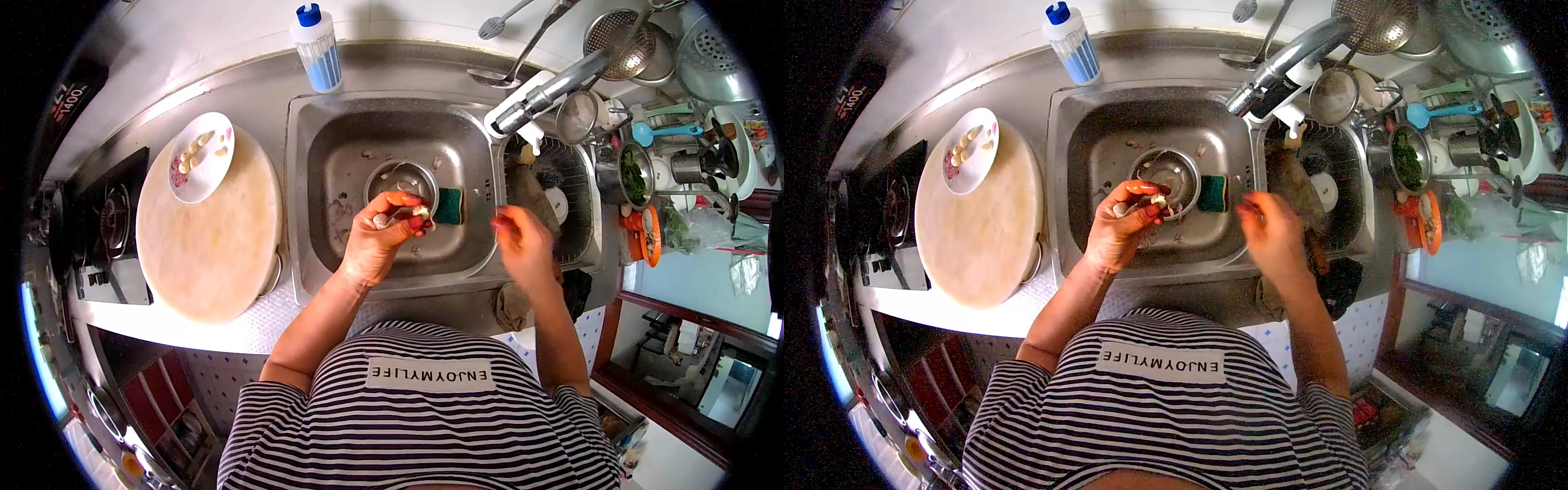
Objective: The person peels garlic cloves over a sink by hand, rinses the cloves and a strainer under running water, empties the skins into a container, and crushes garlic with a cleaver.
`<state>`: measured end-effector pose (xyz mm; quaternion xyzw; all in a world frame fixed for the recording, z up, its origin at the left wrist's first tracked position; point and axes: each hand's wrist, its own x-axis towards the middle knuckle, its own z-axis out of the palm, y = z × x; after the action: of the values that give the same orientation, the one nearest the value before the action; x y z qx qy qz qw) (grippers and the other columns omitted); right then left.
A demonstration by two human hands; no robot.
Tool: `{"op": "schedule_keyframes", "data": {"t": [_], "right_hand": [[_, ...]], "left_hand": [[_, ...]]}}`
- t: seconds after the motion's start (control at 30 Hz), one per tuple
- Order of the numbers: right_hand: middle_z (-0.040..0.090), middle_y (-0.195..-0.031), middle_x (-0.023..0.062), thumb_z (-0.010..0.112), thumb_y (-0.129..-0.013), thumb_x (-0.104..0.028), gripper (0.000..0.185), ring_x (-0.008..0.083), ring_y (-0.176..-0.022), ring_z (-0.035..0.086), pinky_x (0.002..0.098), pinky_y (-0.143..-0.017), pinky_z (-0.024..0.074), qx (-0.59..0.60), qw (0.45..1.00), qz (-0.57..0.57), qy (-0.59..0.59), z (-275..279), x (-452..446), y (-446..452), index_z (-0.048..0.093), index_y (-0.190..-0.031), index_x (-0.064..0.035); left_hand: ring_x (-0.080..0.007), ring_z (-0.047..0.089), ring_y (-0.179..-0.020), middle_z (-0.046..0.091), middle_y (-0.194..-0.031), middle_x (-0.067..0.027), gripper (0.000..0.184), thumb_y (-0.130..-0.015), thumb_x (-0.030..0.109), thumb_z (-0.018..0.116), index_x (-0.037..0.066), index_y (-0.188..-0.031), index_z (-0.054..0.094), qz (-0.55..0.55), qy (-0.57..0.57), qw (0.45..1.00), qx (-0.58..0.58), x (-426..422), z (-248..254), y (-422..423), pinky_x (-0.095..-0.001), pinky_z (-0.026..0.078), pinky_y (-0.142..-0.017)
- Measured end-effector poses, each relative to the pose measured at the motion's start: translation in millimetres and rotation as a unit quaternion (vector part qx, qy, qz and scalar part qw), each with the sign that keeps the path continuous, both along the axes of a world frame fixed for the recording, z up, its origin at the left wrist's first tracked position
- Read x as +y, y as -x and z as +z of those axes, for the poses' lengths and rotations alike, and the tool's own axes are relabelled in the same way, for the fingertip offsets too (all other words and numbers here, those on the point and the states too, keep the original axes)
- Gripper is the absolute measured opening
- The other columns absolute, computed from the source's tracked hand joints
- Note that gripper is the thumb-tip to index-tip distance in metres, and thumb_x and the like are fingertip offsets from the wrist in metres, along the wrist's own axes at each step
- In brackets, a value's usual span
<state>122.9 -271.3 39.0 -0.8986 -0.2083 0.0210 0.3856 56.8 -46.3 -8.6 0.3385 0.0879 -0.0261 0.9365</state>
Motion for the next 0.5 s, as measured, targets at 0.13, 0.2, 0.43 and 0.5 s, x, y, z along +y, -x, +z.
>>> {"op": "schedule_keyframes", "data": {"t": [0.13, 0.2, 0.43, 0.5], "right_hand": [[0.061, -0.083, 0.0166, 0.065, -0.077, 0.000, 0.015, 0.0225, -0.070, 0.065, 0.0297, -0.059, 0.0535, 0.057, 0.986, 0.098, -0.122, 10.8, 60.2, -0.1, 0.058, -0.090, 0.0050], [0.061, -0.080, 0.0168, 0.065, -0.077, -0.001, 0.013, 0.0245, -0.067, 0.064, 0.0312, -0.057, 0.0522, 0.048, 0.987, 0.113, -0.101, 11.3, 71.3, -2.3, 0.058, -0.086, 0.0044], [0.060, -0.068, 0.0161, 0.067, -0.070, -0.002, 0.012, 0.0291, -0.060, 0.062, 0.0337, -0.054, 0.0481, 0.016, 0.988, 0.135, -0.071, 9.5, 81.9, -7.7, 0.058, -0.076, 0.0028], [0.060, -0.067, 0.0159, 0.067, -0.070, -0.002, 0.012, 0.0289, -0.059, 0.062, 0.0335, -0.054, 0.0479, 0.014, 0.988, 0.137, -0.071, 9.8, 80.7, -9.2, 0.058, -0.075, 0.0029]], "left_hand": [[-0.0156, 0.059, -0.095, 0.060, -0.110, -0.0084, 0.025, -0.081, -0.006, 0.062, 0.005, -0.103, 0.058, 0.027, -0.068, 0.997, -0.033, -1.8, -1.6, 0.2, -0.0277, 0.048, -0.083], [-0.0153, 0.058, -0.095, 0.060, -0.109, -0.0081, 0.026, -0.080, -0.008, 0.062, 0.003, -0.102, 0.058, 0.034, -0.085, 0.995, -0.034, 0.4, 1.6, 2.1, -0.0279, 0.047, -0.085], [-0.0135, 0.056, -0.097, 0.060, -0.107, -0.0072, 0.020, -0.080, -0.008, 0.063, 0.001, -0.097, 0.059, 0.046, -0.186, 0.979, -0.073, 4.2, 3.6, 1.4, -0.0259, 0.044, -0.088], [-0.0133, 0.055, -0.097, 0.060, -0.107, -0.0071, 0.019, -0.080, -0.008, 0.063, 0.000, -0.097, 0.059, 0.046, -0.209, 0.974, -0.074, 4.5, 7.0, 0.2, -0.0256, 0.044, -0.087]]}}
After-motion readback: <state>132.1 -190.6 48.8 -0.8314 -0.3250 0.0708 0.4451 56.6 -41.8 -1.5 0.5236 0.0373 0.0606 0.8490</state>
